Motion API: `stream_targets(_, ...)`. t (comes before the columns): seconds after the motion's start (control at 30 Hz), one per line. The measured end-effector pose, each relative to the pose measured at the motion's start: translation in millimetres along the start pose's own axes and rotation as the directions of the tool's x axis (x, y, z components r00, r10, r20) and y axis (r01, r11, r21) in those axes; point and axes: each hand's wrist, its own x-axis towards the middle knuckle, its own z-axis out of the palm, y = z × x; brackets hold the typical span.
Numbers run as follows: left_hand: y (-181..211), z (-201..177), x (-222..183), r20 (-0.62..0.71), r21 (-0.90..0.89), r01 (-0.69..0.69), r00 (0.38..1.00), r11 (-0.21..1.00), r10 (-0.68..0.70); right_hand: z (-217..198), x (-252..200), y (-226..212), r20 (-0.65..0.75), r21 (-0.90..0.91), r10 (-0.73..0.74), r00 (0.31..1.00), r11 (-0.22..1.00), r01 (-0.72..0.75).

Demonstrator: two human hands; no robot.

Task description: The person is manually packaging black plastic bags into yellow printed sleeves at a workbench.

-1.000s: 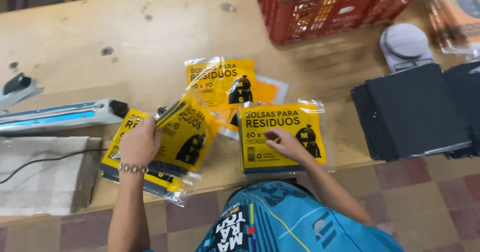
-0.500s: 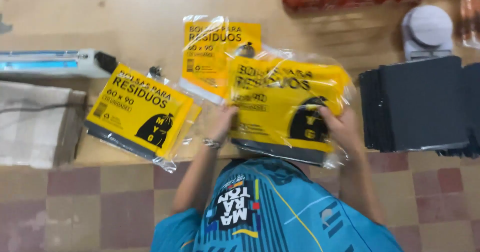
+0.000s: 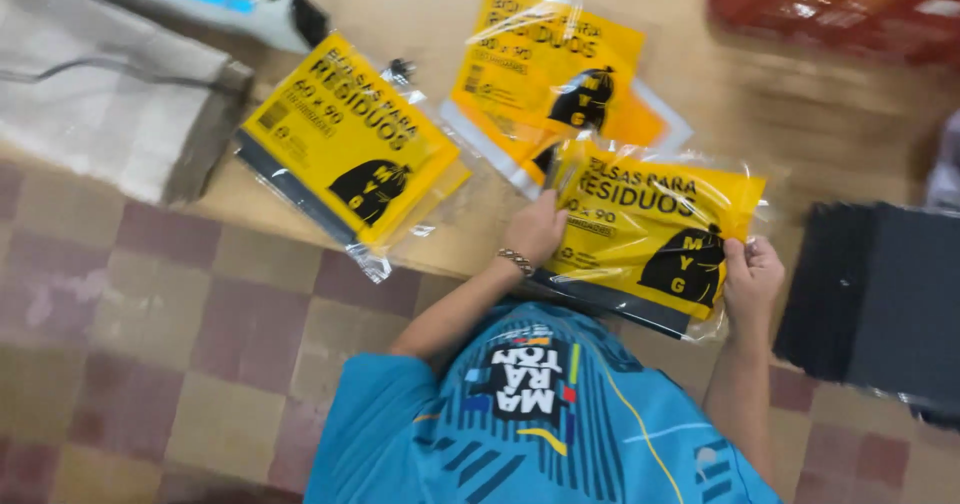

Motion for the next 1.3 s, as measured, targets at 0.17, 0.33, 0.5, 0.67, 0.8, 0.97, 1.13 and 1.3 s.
stream_targets(0.17,81.0,-152.9,-35.1,-0.067,0.158,0.138,0.989,0.978,-0.129,3.4,20.7,110.3,-0.006,-0.349,-0.045,0.999,0.936,0.04)
stream_targets(0.33,-90.1,-231.6,68.8,-0.466,0.347,0.339,0.872,0.874,-0.153,-3.4,3.6,41.1,-0.089,-0.413,0.103,0.991,0.901,-0.13)
stream_targets(0.5,-198.4,-322.7,101.1,-0.516,0.485,0.493,0.828,0.722,-0.219,-0.4,-5.5,2.1,-0.18,-0.604,-0.19,0.965,0.796,0.044)
stream_targets(0.67,-231.2,-331.7,93.3,-0.335,0.729,0.294,0.941,0.618,-0.052,42.6,-24.5,-108.9,-0.196,-0.458,-0.089,0.976,0.889,-0.011)
stream_targets(0.8,-275.2,-319.6,87.1,-0.309,0.747,0.194,0.948,0.637,0.074,59.0,-20.6,-100.6,-0.164,-0.4,-0.148,0.975,0.914,0.071)
stream_targets(0.97,-250.0,-334.0,89.0,-0.267,0.599,0.346,0.937,0.723,-0.226,81.9,-23.6,-121.9,-0.042,-0.379,-0.063,0.997,0.924,0.043)
stream_targets(1.13,-199.2,-354.4,73.6,-0.244,0.505,0.512,0.857,0.695,-0.454,92.7,-28.1,-118.1,0.039,-0.368,-0.099,0.994,0.924,0.107)
stream_targets(1.3,-205.1,-346.5,69.8,-0.214,0.558,0.385,0.923,0.735,-0.321,96.5,-29.4,-82.4,0.043,-0.335,-0.213,0.976,0.917,0.215)
